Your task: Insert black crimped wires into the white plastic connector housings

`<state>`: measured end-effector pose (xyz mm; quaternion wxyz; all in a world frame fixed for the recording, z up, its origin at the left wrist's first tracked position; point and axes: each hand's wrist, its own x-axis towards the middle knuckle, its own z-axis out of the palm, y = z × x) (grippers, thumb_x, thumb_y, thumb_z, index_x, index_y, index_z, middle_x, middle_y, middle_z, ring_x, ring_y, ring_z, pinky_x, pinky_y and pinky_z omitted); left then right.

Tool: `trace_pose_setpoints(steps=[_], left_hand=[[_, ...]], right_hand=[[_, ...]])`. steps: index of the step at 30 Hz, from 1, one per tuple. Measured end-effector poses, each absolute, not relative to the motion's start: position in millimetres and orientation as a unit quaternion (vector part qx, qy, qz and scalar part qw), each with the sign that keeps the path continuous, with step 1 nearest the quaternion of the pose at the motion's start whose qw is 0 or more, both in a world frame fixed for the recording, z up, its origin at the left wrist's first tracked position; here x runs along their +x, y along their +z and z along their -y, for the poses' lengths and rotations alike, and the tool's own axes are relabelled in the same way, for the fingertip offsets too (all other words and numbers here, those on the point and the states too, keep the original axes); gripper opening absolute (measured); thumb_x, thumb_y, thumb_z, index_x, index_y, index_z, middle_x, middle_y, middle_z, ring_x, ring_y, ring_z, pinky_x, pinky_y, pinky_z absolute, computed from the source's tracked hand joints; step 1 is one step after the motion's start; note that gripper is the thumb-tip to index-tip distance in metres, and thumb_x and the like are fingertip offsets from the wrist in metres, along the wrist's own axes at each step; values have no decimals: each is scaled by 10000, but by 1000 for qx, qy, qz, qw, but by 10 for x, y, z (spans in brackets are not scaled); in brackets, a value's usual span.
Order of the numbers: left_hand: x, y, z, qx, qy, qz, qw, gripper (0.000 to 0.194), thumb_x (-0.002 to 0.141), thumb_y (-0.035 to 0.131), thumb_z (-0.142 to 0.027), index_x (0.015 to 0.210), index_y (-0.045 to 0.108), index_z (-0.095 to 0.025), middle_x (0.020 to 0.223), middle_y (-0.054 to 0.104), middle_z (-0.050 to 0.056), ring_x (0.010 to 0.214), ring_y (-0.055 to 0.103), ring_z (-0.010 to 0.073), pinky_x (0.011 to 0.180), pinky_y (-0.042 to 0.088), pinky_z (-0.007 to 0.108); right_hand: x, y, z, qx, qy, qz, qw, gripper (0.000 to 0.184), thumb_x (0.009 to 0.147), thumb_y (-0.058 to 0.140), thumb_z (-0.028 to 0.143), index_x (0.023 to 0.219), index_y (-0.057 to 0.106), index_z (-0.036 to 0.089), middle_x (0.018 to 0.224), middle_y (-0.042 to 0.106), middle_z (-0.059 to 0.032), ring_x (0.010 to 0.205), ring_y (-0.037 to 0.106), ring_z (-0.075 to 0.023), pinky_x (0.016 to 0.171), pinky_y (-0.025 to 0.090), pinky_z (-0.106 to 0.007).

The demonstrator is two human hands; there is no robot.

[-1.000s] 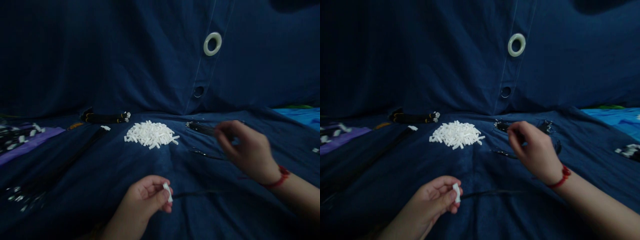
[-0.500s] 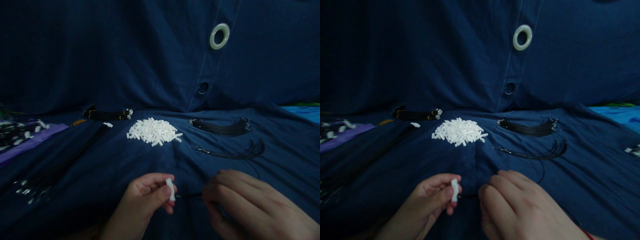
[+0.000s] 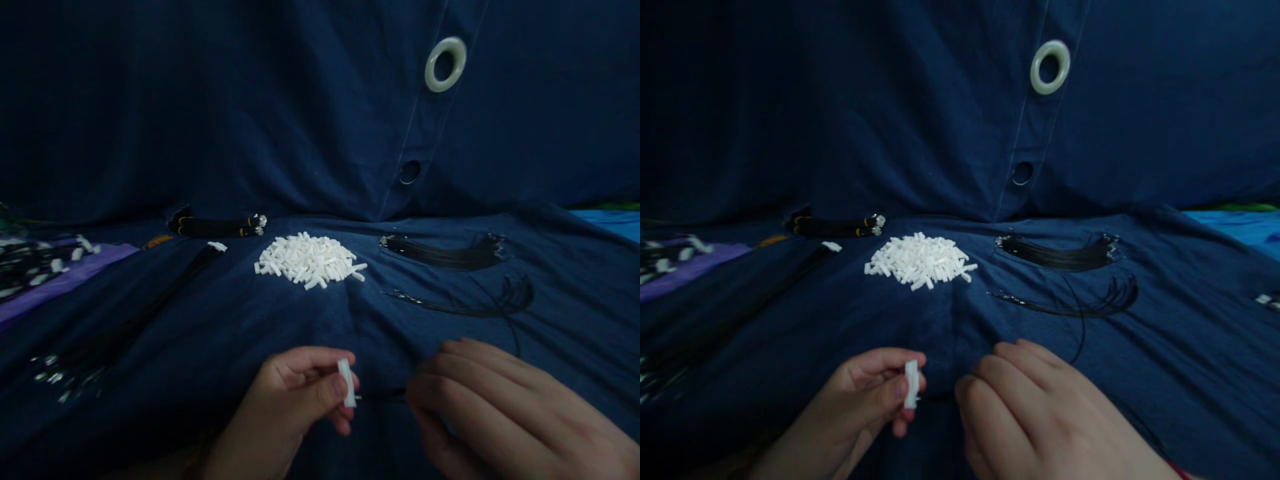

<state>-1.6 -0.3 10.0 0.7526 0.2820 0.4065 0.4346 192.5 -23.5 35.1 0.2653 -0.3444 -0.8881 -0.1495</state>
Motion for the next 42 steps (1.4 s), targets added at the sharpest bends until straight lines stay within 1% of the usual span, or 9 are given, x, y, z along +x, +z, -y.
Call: trace_pose_setpoints(steps=[8,18,22,26,29,32,35,38,42], left_hand=[[-43,12,-1,301,423,-374,769,230,581,880,-220,750,747,-140,637,690,17,518,600,81,466,478,148],[-37,-8,2,300,416,-377,772,205,628,850,-168,782,721,-128,638,667,5,535,584,76,486,471,147],[-37,-31,9,312,403,-378,773,254,601,869,-207,787,716,-126,643,667,10,516,586,82,482,470,162],[-21,-8,0,302,402,-399,767,291,582,877,-249,795,723,-123,642,669,11,521,588,84,483,458,161],[-10,37,-21,295,392,-426,760,315,563,877,-280,789,727,-119,620,661,6,534,584,91,511,465,176],[-8,64,-31,299,383,-450,749,338,554,871,-292,807,726,-120,649,667,10,556,586,102,539,474,196],[-20,49,-13,321,372,-456,742,314,598,847,-291,834,723,-124,657,665,9,564,583,100,542,463,193],[-39,9,5,345,356,-456,739,261,656,815,-274,850,720,-127,643,653,1,564,579,92,554,456,186],[-42,-22,0,343,360,-446,744,238,662,814,-255,842,721,-131,649,649,1,575,579,95,551,460,186]], right_hand=[[1902,316,206,-340,-130,893,264,304,950,320,117,804,571,203,684,604,21,621,563,-149,685,437,-312],[1815,273,175,-340,-101,896,267,471,1005,201,159,745,593,188,709,633,-3,630,574,-149,643,435,-300],[1813,220,160,-337,-82,900,265,432,991,217,139,754,576,179,729,631,-23,672,584,-156,695,445,-291],[1862,251,198,-341,-57,906,246,270,899,344,86,796,568,196,722,614,-7,651,579,-154,667,449,-275],[1972,396,240,-396,-7,897,196,207,805,424,97,866,567,233,744,618,28,598,587,-125,564,436,-245],[2140,540,132,-477,34,870,120,147,864,419,216,851,560,258,725,602,41,559,577,-107,500,397,-239],[2342,553,-201,-559,19,829,13,210,916,402,279,805,577,241,725,604,24,593,572,-119,533,385,-253],[2533,421,-594,-613,-11,790,-14,197,910,450,198,786,600,173,753,612,-19,634,572,-142,596,410,-282],[2683,229,-866,-628,10,777,-42,145,919,535,230,840,612,135,777,603,-3,668,564,-119,663,470,-290]])
